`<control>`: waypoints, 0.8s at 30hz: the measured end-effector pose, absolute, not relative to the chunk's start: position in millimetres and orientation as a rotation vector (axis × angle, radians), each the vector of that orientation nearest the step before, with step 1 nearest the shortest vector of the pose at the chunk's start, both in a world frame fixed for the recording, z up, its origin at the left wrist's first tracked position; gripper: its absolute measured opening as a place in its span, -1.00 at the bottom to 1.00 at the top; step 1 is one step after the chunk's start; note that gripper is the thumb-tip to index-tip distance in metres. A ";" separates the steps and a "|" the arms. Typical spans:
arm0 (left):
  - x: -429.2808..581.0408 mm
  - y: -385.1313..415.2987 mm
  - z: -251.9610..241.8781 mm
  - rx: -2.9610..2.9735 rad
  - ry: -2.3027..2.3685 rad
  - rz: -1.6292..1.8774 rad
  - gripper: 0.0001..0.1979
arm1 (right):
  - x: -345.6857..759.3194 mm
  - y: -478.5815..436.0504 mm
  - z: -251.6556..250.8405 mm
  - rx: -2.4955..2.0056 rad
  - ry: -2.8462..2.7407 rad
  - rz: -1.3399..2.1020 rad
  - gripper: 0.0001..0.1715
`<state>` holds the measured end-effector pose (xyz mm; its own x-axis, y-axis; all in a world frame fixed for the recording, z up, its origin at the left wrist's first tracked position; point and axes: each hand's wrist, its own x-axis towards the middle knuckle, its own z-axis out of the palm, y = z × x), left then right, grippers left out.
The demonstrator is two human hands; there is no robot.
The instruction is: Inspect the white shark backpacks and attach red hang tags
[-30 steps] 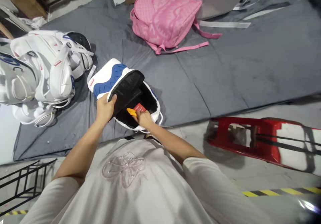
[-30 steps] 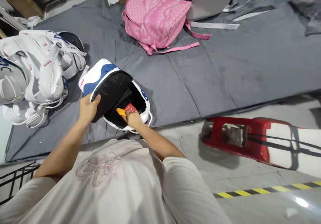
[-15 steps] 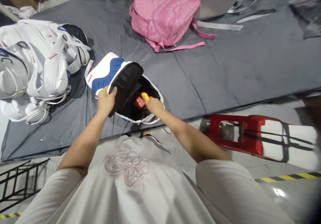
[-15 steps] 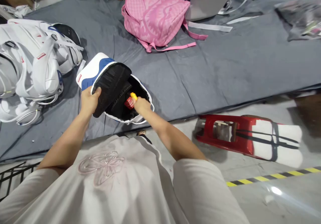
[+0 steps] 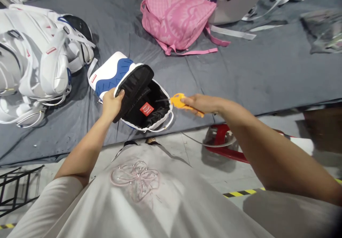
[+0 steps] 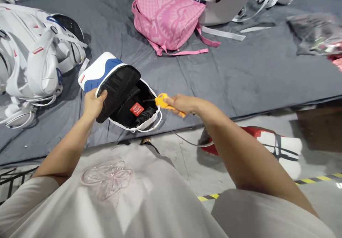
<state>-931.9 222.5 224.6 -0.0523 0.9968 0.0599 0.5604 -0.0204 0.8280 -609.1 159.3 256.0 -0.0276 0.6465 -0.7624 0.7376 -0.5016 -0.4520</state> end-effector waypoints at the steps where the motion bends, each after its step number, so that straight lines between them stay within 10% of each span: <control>1: -932.0 222.3 224.8 1.638 1.672 0.947 -0.80 | -609.1 159.4 254.9 2.089 1.538 -1.562 -0.49; 24: -929.6 215.5 229.1 1.663 1.694 0.830 -0.80 | -584.3 152.6 219.6 1.915 1.534 -1.648 -0.44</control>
